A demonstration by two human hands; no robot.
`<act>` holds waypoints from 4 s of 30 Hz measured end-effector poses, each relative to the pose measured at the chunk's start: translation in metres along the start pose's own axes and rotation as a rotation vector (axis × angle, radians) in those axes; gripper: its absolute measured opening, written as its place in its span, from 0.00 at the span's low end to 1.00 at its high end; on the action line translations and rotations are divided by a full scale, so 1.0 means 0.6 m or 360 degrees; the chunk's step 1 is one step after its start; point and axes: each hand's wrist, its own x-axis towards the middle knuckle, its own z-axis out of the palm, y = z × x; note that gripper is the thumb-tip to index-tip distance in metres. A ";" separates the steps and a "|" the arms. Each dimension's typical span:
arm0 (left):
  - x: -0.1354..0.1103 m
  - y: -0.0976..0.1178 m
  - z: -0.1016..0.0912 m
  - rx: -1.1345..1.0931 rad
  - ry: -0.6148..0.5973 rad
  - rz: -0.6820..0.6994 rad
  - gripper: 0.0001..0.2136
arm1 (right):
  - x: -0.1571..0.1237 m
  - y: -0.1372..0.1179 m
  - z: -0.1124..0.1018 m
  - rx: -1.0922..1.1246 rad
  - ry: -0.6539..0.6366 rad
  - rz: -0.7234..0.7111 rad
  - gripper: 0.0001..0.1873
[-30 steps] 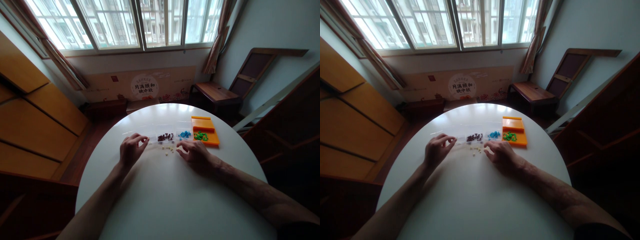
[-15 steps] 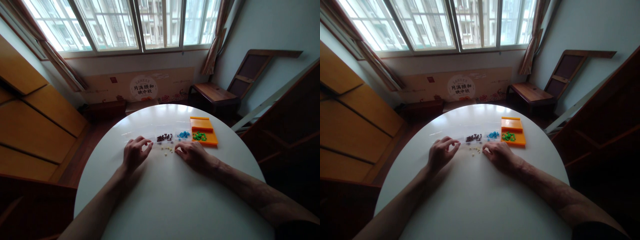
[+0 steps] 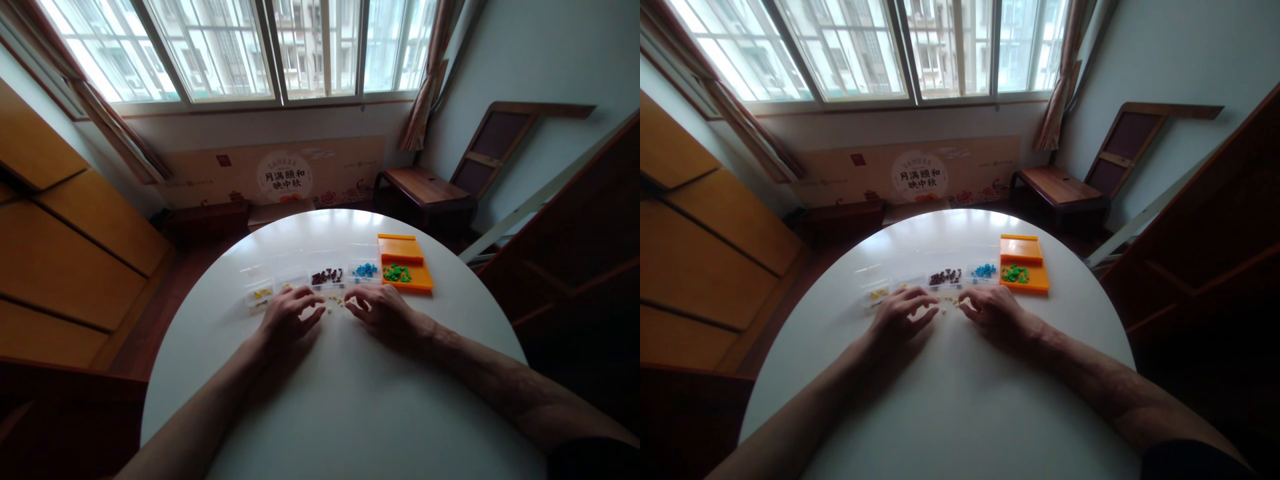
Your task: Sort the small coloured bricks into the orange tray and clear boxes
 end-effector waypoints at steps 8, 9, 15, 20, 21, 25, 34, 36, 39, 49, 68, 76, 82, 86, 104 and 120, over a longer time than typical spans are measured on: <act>0.008 0.027 0.011 0.0009 0.0093 0.0329 0.06 | 0.001 -0.002 0.006 0.0318 0.0031 -0.0114 0.09; 0.010 0.029 0.013 0.0014 0.0113 0.0362 0.05 | 0.001 -0.002 0.008 0.0350 0.0026 -0.0131 0.09; 0.015 0.035 0.015 0.0054 0.0185 0.0478 0.02 | 0.002 0.003 0.017 0.0443 0.0026 -0.0234 0.11; 0.018 0.040 0.012 0.0109 0.0186 0.0478 0.02 | 0.000 0.003 0.019 0.0423 0.0036 -0.0246 0.08; 0.019 0.040 0.012 0.0104 0.0195 0.0443 0.03 | 0.000 0.003 0.019 0.0405 0.0056 -0.0235 0.07; 0.019 0.029 0.002 0.0124 0.0273 0.0204 0.05 | -0.001 0.007 0.014 0.0259 0.0135 -0.0069 0.06; 0.004 -0.031 -0.047 0.0435 0.0316 -0.0557 0.07 | -0.002 0.004 -0.009 -0.0099 0.0023 0.0138 0.10; 0.002 -0.039 -0.052 0.0501 0.0306 -0.0649 0.08 | -0.002 0.001 -0.011 -0.0082 -0.0003 0.0120 0.08; -0.002 -0.046 -0.056 0.0559 0.0229 -0.0725 0.09 | -0.002 -0.002 -0.014 -0.0056 -0.0037 0.0082 0.04; -0.006 -0.049 -0.060 0.0606 0.0088 -0.0797 0.11 | 0.003 0.008 -0.010 0.0006 -0.0016 -0.0046 0.05; 0.017 0.046 0.017 0.0090 0.0172 0.0220 0.03 | 0.006 0.005 0.007 0.0440 -0.0008 -0.0213 0.13; 0.019 0.047 0.011 0.0049 0.0186 0.0285 0.05 | 0.005 0.012 0.015 0.0459 -0.0017 -0.0227 0.14; 0.022 0.048 0.006 0.0099 0.0207 0.0241 0.06 | 0.006 0.007 0.001 0.0360 0.0022 -0.0168 0.12; 0.019 0.025 -0.015 0.0232 0.0254 0.0036 0.07 | 0.003 0.014 -0.017 0.0048 0.0120 0.0036 0.07; -0.007 -0.054 -0.057 0.0612 0.0180 -0.0681 0.11 | 0.000 0.026 -0.034 -0.0480 -0.0025 0.0322 0.05; 0.005 -0.022 -0.052 0.0446 0.0207 -0.0423 0.11 | 0.000 0.026 -0.022 -0.0126 0.0141 0.0192 0.06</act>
